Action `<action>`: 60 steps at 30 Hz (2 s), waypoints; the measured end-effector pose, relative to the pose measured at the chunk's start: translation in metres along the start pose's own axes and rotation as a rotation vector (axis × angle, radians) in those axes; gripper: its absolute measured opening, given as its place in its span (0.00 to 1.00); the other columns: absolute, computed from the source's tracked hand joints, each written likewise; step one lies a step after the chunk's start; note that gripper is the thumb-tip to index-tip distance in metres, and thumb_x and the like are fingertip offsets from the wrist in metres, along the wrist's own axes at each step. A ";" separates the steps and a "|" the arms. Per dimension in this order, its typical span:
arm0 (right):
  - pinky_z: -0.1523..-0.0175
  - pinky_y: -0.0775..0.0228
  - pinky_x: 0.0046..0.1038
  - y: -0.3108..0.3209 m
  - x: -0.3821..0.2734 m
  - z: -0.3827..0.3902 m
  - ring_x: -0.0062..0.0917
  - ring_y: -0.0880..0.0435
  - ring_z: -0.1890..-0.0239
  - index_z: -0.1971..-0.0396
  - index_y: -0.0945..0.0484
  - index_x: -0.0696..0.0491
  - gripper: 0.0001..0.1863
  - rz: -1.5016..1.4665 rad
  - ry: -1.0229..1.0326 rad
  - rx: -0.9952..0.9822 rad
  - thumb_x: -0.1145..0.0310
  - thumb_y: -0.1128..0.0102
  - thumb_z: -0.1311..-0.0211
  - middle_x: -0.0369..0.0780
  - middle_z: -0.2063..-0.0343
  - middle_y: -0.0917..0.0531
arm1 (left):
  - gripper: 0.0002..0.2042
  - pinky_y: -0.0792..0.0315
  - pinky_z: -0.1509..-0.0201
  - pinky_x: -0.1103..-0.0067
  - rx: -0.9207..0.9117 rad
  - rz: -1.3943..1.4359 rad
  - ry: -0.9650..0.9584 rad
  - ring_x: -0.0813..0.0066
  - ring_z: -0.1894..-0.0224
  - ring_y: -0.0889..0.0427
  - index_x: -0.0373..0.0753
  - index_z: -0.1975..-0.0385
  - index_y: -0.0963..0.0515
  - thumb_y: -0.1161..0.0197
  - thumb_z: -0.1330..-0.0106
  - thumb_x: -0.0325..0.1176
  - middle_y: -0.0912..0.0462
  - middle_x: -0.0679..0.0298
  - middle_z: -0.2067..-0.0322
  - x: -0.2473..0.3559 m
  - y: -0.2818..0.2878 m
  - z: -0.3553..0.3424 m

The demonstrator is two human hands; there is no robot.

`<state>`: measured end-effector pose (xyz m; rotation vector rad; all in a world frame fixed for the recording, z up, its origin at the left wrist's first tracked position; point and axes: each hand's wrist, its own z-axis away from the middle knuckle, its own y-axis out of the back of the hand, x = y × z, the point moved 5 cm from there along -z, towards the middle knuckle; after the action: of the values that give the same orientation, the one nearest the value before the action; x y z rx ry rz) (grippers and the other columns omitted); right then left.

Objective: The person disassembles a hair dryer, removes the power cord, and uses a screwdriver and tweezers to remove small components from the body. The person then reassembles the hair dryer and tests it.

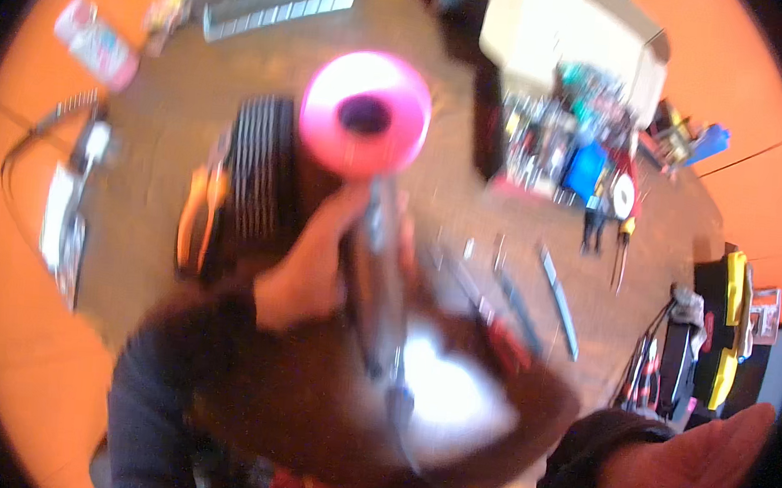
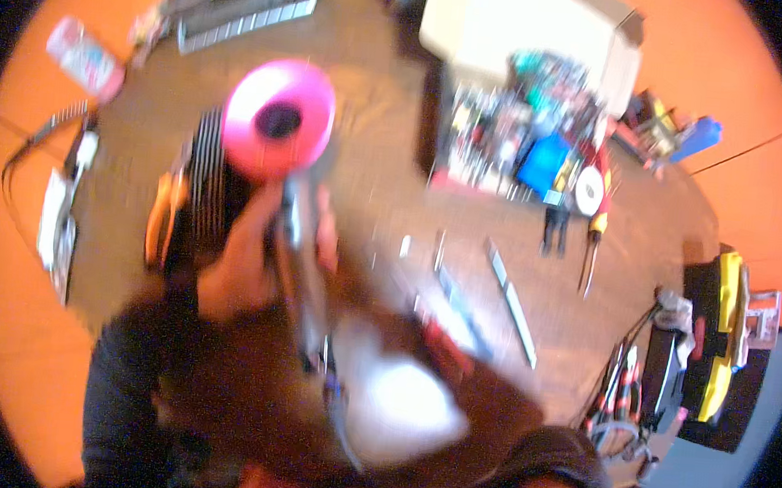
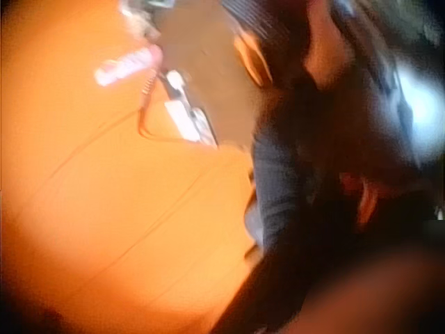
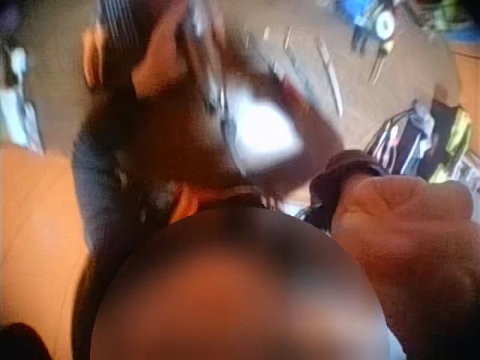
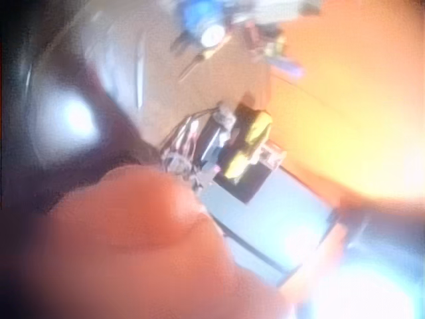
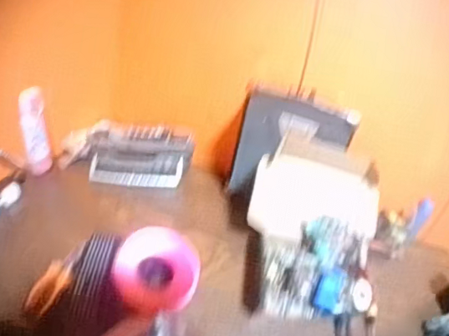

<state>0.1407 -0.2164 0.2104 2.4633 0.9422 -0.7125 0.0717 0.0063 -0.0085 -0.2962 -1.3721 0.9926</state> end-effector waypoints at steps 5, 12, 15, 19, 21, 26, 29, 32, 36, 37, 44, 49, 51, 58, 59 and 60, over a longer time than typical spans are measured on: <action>0.70 0.33 0.19 -0.004 0.022 -0.007 0.22 0.23 0.73 0.63 0.29 0.62 0.09 0.004 0.029 0.070 0.78 0.48 0.45 0.43 0.74 0.21 | 0.25 0.29 0.66 0.72 0.062 0.074 0.026 0.66 0.73 0.26 0.38 0.58 0.35 0.53 0.38 0.58 0.28 0.58 0.75 -0.001 -0.002 0.002; 0.68 0.34 0.18 -0.031 0.089 -0.010 0.21 0.23 0.70 0.66 0.26 0.62 0.07 0.343 -0.221 -0.004 0.82 0.46 0.48 0.42 0.72 0.21 | 0.27 0.28 0.67 0.71 0.015 0.023 0.020 0.67 0.73 0.26 0.38 0.55 0.37 0.56 0.37 0.59 0.29 0.59 0.75 -0.007 0.000 0.001; 0.67 0.34 0.17 -0.038 0.127 -0.011 0.20 0.22 0.69 0.68 0.25 0.62 0.07 0.641 -0.433 -0.216 0.84 0.46 0.49 0.42 0.71 0.20 | 0.28 0.29 0.66 0.70 -0.030 0.012 0.007 0.67 0.73 0.26 0.38 0.54 0.38 0.56 0.37 0.60 0.29 0.59 0.75 -0.005 -0.004 0.002; 0.69 0.32 0.24 -0.039 0.162 -0.002 0.28 0.22 0.73 0.74 0.24 0.59 0.06 0.742 -0.599 -0.619 0.83 0.41 0.54 0.41 0.76 0.22 | 0.29 0.29 0.66 0.71 -0.059 0.005 0.015 0.67 0.73 0.26 0.38 0.54 0.39 0.58 0.37 0.62 0.28 0.58 0.75 -0.004 -0.004 0.005; 0.69 0.31 0.31 -0.038 0.174 0.009 0.39 0.23 0.76 0.75 0.24 0.59 0.05 0.735 -0.681 -0.717 0.77 0.39 0.55 0.44 0.80 0.24 | 0.30 0.29 0.67 0.72 -0.045 -0.002 0.024 0.68 0.73 0.26 0.38 0.54 0.39 0.58 0.38 0.63 0.28 0.59 0.74 -0.004 -0.003 0.007; 0.68 0.31 0.36 -0.028 0.177 0.026 0.41 0.22 0.74 0.79 0.26 0.59 0.09 0.750 -0.798 -0.954 0.72 0.35 0.57 0.46 0.79 0.23 | 0.31 0.30 0.68 0.73 -0.024 -0.035 -0.004 0.68 0.75 0.26 0.38 0.53 0.39 0.59 0.38 0.64 0.28 0.59 0.74 -0.002 -0.003 0.008; 0.66 0.30 0.39 -0.027 0.174 0.036 0.44 0.22 0.71 0.79 0.29 0.59 0.13 0.749 -0.862 -1.138 0.69 0.34 0.59 0.47 0.78 0.23 | 0.32 0.29 0.68 0.73 -0.022 -0.040 0.015 0.68 0.74 0.26 0.38 0.53 0.39 0.59 0.39 0.64 0.28 0.59 0.74 0.000 -0.004 0.008; 0.66 0.30 0.39 -0.031 0.174 0.041 0.44 0.22 0.71 0.78 0.31 0.59 0.14 0.761 -0.857 -1.150 0.69 0.34 0.59 0.48 0.78 0.22 | 0.32 0.29 0.67 0.73 -0.011 -0.016 0.045 0.68 0.72 0.26 0.38 0.52 0.39 0.58 0.39 0.64 0.28 0.59 0.73 0.001 -0.004 0.010; 0.66 0.31 0.40 -0.037 0.174 0.050 0.44 0.22 0.71 0.78 0.31 0.58 0.12 0.795 -0.859 -1.209 0.70 0.36 0.56 0.48 0.77 0.22 | 0.32 0.29 0.66 0.74 -0.008 0.074 0.091 0.68 0.70 0.24 0.39 0.52 0.38 0.57 0.39 0.64 0.27 0.58 0.71 -0.003 -0.003 0.012; 0.66 0.31 0.40 -0.037 0.172 0.051 0.44 0.22 0.71 0.78 0.32 0.57 0.11 0.804 -0.856 -1.168 0.71 0.38 0.55 0.47 0.77 0.22 | 0.31 0.29 0.65 0.74 -0.018 0.015 0.074 0.68 0.70 0.24 0.39 0.52 0.38 0.57 0.39 0.63 0.26 0.58 0.71 -0.003 -0.003 0.011; 0.68 0.32 0.37 -0.033 0.169 0.050 0.46 0.22 0.71 0.67 0.29 0.57 0.07 0.732 -0.746 -0.860 0.78 0.45 0.47 0.49 0.76 0.22 | 0.29 0.30 0.63 0.73 -0.071 0.046 0.030 0.66 0.69 0.23 0.39 0.52 0.36 0.58 0.37 0.61 0.26 0.55 0.71 -0.003 -0.003 0.009; 0.72 0.35 0.27 -0.028 0.176 0.048 0.33 0.26 0.79 0.62 0.31 0.58 0.08 0.629 -0.648 -0.657 0.80 0.54 0.40 0.44 0.79 0.26 | 0.29 0.29 0.62 0.72 -0.124 0.201 0.045 0.62 0.68 0.23 0.37 0.51 0.35 0.56 0.38 0.59 0.25 0.52 0.70 -0.005 -0.003 0.006; 0.72 0.40 0.19 -0.014 0.183 0.058 0.17 0.33 0.78 0.60 0.31 0.58 0.08 0.590 -0.946 -0.465 0.78 0.59 0.35 0.36 0.78 0.28 | 0.30 0.29 0.62 0.72 -0.127 0.197 0.042 0.61 0.68 0.22 0.36 0.51 0.35 0.55 0.39 0.59 0.25 0.52 0.69 -0.005 -0.001 0.005; 0.54 0.36 0.21 -0.002 0.194 0.078 0.21 0.28 0.62 0.51 0.37 0.60 0.15 0.348 -0.756 -0.182 0.75 0.52 0.38 0.39 0.62 0.27 | 0.30 0.29 0.61 0.71 -0.103 0.213 0.053 0.60 0.67 0.23 0.36 0.50 0.35 0.55 0.39 0.59 0.25 0.51 0.69 -0.009 -0.001 0.007; 0.57 0.35 0.21 -0.004 0.196 0.083 0.21 0.27 0.65 0.51 0.38 0.60 0.16 0.233 -0.743 -0.189 0.76 0.51 0.39 0.40 0.64 0.26 | 0.30 0.30 0.60 0.72 -0.106 0.212 0.052 0.60 0.67 0.23 0.36 0.50 0.35 0.55 0.39 0.59 0.25 0.51 0.69 -0.008 -0.001 0.006; 0.61 0.33 0.21 -0.005 0.195 0.086 0.21 0.27 0.69 0.52 0.38 0.59 0.15 0.056 -0.729 -0.177 0.77 0.51 0.39 0.40 0.67 0.26 | 0.31 0.30 0.60 0.72 -0.110 0.212 0.051 0.60 0.67 0.23 0.36 0.50 0.35 0.56 0.39 0.59 0.25 0.51 0.69 -0.008 -0.001 0.006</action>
<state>0.2358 -0.1628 0.0271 1.8324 0.6081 -1.3124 0.0676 -0.0025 -0.0116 -0.5554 -1.3707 1.0777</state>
